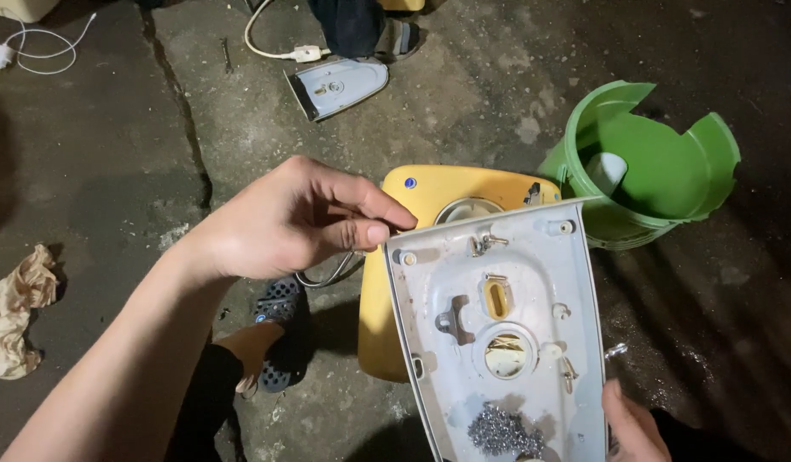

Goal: The person is repairing a yellow appliance, likely a rice cooker, by manipulating its internal components. They use a screwdriver to remove and reattach parts of the appliance's lid, handling the lid and internal mechanisms by hand.

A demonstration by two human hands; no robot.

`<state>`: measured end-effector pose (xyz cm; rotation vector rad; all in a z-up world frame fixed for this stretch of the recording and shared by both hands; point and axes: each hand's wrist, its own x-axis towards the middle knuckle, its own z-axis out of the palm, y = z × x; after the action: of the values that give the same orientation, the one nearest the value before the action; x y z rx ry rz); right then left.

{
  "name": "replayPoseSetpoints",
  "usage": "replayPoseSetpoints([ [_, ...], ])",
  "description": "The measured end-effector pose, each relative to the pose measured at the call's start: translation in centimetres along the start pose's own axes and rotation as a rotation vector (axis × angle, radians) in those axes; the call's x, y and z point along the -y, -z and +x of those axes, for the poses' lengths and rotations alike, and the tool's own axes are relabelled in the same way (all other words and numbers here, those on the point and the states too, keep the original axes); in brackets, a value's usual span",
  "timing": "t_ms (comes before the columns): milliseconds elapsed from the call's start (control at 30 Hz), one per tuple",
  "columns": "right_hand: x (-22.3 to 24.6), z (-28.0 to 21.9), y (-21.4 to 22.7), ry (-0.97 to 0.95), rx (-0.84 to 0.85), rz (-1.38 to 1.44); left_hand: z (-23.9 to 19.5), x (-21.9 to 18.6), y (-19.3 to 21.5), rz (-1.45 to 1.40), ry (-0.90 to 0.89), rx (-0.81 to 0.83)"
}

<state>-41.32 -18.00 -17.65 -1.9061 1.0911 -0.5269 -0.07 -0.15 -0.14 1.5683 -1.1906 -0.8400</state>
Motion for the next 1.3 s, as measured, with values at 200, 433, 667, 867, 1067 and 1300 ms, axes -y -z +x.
replayPoseSetpoints([
  [200, 3.6, 2.9, -1.2, -0.443, -0.153, 0.147, 0.5, 0.4, -0.2, 0.076, -0.013, -0.121],
  [433, 15.8, 6.2, -1.9, -0.817, -0.153, 0.117, 1.1, 0.4, -0.7, 0.032, 0.032, -0.311],
  [667, 20.3, 7.5, -2.6, -0.758, 0.075, 0.64, 1.2, -0.6, -1.9, 0.334, -0.206, -0.617],
  [867, 21.5, 8.4, -3.3, -0.69, 0.035, 0.636, 1.5, -1.1, -5.6, 0.545, -0.454, -0.177],
  [1067, 21.8, 8.9, -4.0, -0.66, 0.011, 0.591, 2.0, -0.4, -6.1, 0.736, -0.44, -0.081],
  [1300, 21.2, 10.3, -4.8, -0.622, 0.003, 0.559, 1.9, -0.2, -5.9, 0.868, -0.482, -0.34],
])
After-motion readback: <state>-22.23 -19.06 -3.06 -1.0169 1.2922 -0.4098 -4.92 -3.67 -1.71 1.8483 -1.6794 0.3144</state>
